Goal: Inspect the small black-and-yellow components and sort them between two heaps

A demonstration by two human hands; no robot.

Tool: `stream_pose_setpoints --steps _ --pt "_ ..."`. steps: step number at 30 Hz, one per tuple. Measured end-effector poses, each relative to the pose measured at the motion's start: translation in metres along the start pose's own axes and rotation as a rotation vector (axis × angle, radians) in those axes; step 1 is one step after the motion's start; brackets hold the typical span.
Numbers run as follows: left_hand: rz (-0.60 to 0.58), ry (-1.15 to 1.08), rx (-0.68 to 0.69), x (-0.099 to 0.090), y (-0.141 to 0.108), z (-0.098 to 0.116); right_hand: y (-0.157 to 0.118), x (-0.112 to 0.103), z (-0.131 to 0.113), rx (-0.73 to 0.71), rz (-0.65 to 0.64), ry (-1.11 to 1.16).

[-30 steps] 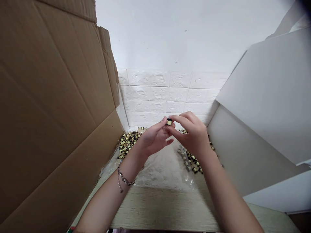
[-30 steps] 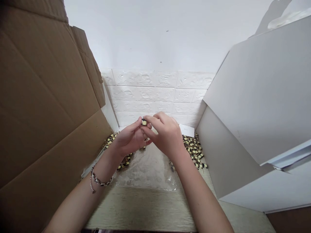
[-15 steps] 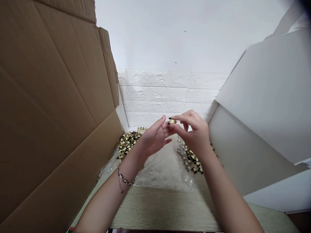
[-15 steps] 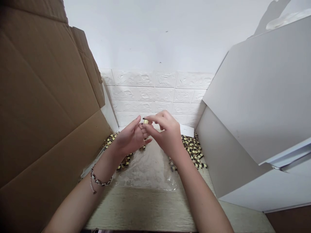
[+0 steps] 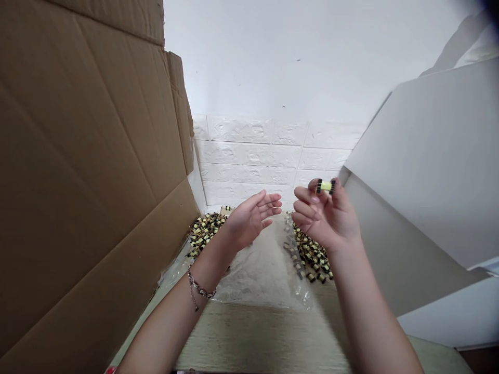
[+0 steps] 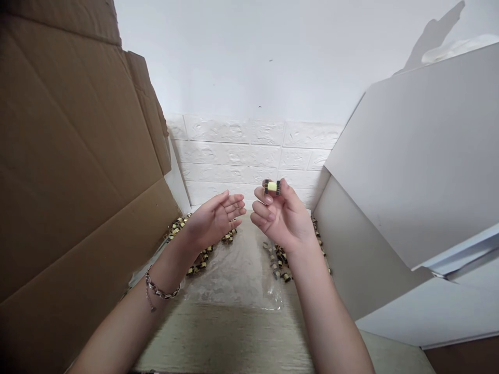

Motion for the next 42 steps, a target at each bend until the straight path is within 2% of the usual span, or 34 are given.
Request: stream_pose_setpoints --steps 11,13,15,17,19,21,23,24,26,27,31,36,42 --pt "-0.026 0.051 0.041 -0.002 -0.001 0.001 -0.002 0.003 -0.001 0.109 -0.042 0.226" --pt "-0.019 0.226 0.131 -0.002 -0.003 0.006 0.0 0.002 0.002 0.108 -0.015 0.232" --pt "0.032 0.569 0.275 -0.004 -0.008 0.016 0.005 -0.003 0.011 0.097 0.048 0.216" --pt "0.125 0.96 0.351 -0.009 -0.015 0.029 0.012 -0.011 0.027 0.095 0.112 0.107" --pt "0.247 1.294 0.351 -0.019 -0.022 0.043 0.019 -0.022 0.049 0.16 0.182 -0.182" --pt "0.362 1.539 0.218 -0.035 -0.027 0.058 0.025 -0.037 0.072 0.246 0.241 -0.563" --pt "0.45 1.654 0.002 -0.055 -0.031 0.073 0.026 -0.052 0.094 0.422 0.26 -1.029" --pt "0.505 1.691 -0.045 -0.064 -0.034 0.08 0.026 -0.059 0.105 0.487 0.262 -1.104" --pt "0.6 1.748 -0.047 -0.077 -0.038 0.092 0.023 -0.07 0.123 0.593 0.225 -1.167" --pt "0.606 1.761 -0.046 -0.081 -0.039 0.096 0.021 -0.074 0.13 0.638 0.193 -1.177" --pt "0.524 1.769 -0.089 -0.077 -0.041 0.097 0.015 -0.082 0.146 0.739 0.076 -1.237" --pt "0.508 1.773 -0.128 -0.068 -0.04 0.09 0.013 -0.081 0.147 0.776 -0.026 -1.309" --pt "0.539 1.768 -0.104 -0.063 -0.046 0.093 0.012 -0.076 0.133 0.771 -0.017 -1.408"
Point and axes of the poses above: each hand's wrist, its own y-axis towards the middle knuckle, its own x-axis out of the palm, z = x × y, the point moved 1 cm from there along y, towards the middle knuckle, and after that the axes turned 6 degrees about -y, right-handed, at the moved point
